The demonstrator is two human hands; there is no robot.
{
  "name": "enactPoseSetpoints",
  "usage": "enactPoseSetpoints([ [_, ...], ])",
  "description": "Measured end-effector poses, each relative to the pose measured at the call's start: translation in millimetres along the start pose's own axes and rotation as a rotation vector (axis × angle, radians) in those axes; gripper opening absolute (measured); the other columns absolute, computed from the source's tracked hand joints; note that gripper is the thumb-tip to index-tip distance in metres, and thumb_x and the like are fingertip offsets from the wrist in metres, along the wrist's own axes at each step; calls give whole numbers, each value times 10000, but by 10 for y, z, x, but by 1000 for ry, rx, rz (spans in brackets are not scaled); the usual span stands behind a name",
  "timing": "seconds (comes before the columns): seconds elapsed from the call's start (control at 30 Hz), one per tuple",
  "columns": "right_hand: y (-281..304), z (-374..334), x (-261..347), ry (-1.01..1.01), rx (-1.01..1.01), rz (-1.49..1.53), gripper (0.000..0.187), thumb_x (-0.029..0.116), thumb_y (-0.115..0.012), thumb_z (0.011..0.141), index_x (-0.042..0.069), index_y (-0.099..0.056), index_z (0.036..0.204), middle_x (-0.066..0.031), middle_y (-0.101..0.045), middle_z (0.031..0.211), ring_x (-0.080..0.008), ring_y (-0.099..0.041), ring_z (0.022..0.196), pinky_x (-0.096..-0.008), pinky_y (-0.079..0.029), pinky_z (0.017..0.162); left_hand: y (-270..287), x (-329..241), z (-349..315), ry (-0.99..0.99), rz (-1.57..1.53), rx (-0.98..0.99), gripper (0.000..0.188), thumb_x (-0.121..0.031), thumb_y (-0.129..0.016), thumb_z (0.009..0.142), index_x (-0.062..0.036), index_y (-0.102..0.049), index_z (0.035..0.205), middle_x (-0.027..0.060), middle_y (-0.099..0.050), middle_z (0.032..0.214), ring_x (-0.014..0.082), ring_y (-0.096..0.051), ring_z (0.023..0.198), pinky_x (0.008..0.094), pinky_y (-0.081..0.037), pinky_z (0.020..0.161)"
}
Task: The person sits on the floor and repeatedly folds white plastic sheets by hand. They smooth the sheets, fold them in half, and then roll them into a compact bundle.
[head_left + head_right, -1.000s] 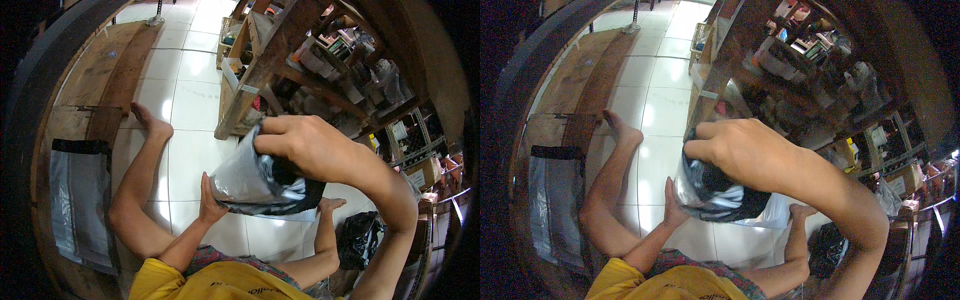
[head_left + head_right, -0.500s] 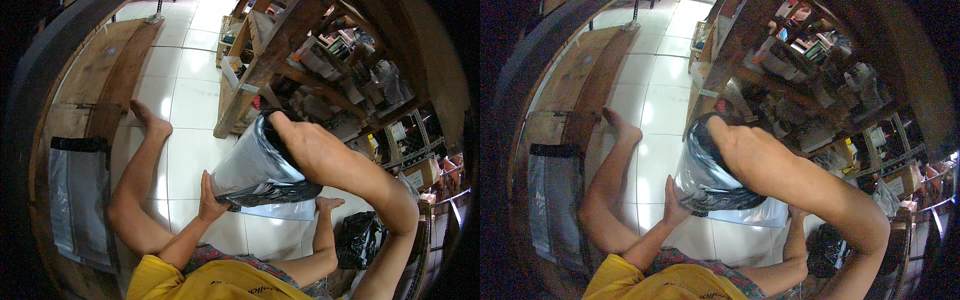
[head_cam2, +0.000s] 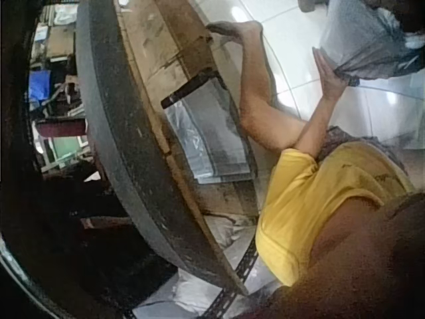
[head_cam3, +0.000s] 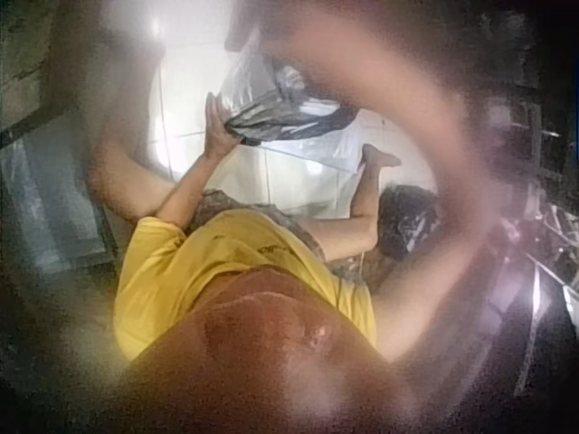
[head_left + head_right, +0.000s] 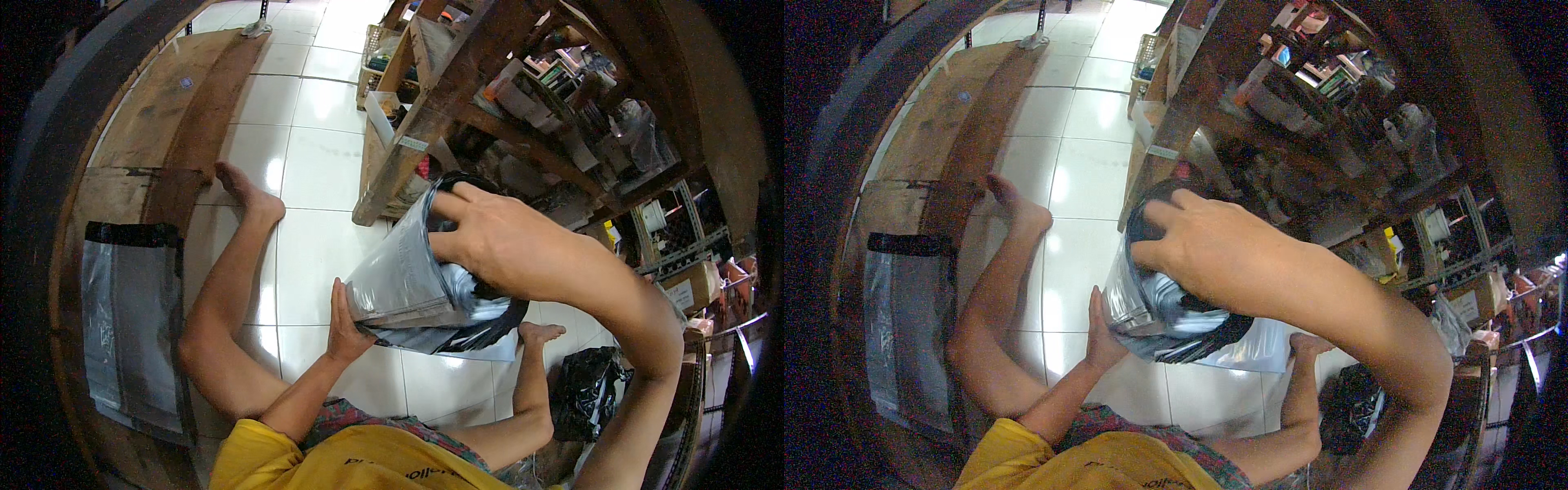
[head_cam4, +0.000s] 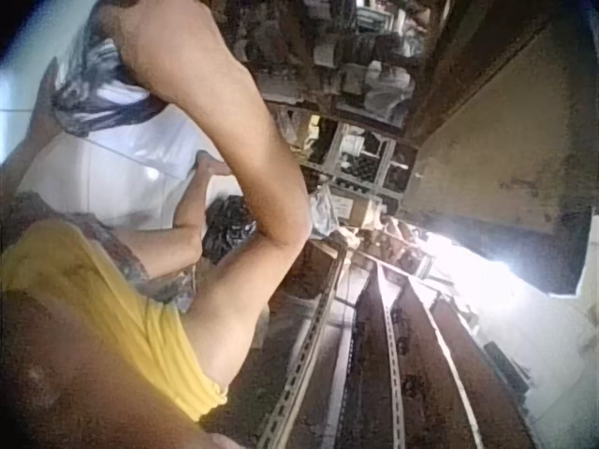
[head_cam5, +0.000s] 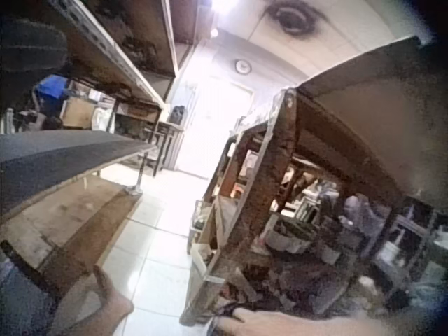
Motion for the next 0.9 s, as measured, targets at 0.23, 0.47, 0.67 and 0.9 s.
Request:
enactPoseSetpoints([
  [0.23,109,17,-198,-37,-211,174,487,-6,-697,773,16,-479,1208,-219,-538,1134,-441,-584,1072,-477,-505,887,11,136,-16,9,13,-65,1305,-204,-953,656,21,-61,1582,386,-139,1601,545,-204,1495,551,-292,1223],
  [0.47,-122,-269,-461,-363,-153,172,472,-63,-629,766,12,-470,1205,-279,-670,839,-512,-654,899,-537,-531,744,-46,60,3,-2,-15,-51,1309,-261,-954,672,15,-55,1584,392,-137,1599,546,-220,1489,553,-300,1217],
  [0.67,-79,-73,-288,-342,-126,55,303,25,-546,887,53,-529,1188,-192,-558,1052,-428,-619,997,-487,-527,797,-52,71,-38,-19,8,-32,1341,-241,-958,648,12,-38,1590,393,-131,1602,544,-214,1493,538,-285,1229],
  [0.9,170,21,-69,1,-246,2,226,79,-570,880,49,-526,1099,-163,-584,987,-381,-632,943,-474,-540,805,-43,108,-31,-3,36,-26,1318,-256,-955,649,33,-70,1582,398,-141,1598,546,-226,1488,537,-279,1230],
])
Point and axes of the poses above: each hand's wrist, its own z-axis towards the middle knuckle, its own y-axis out of the back of the hand, x = y × z, the point moved 10 cm from there along z, towards the middle knuckle
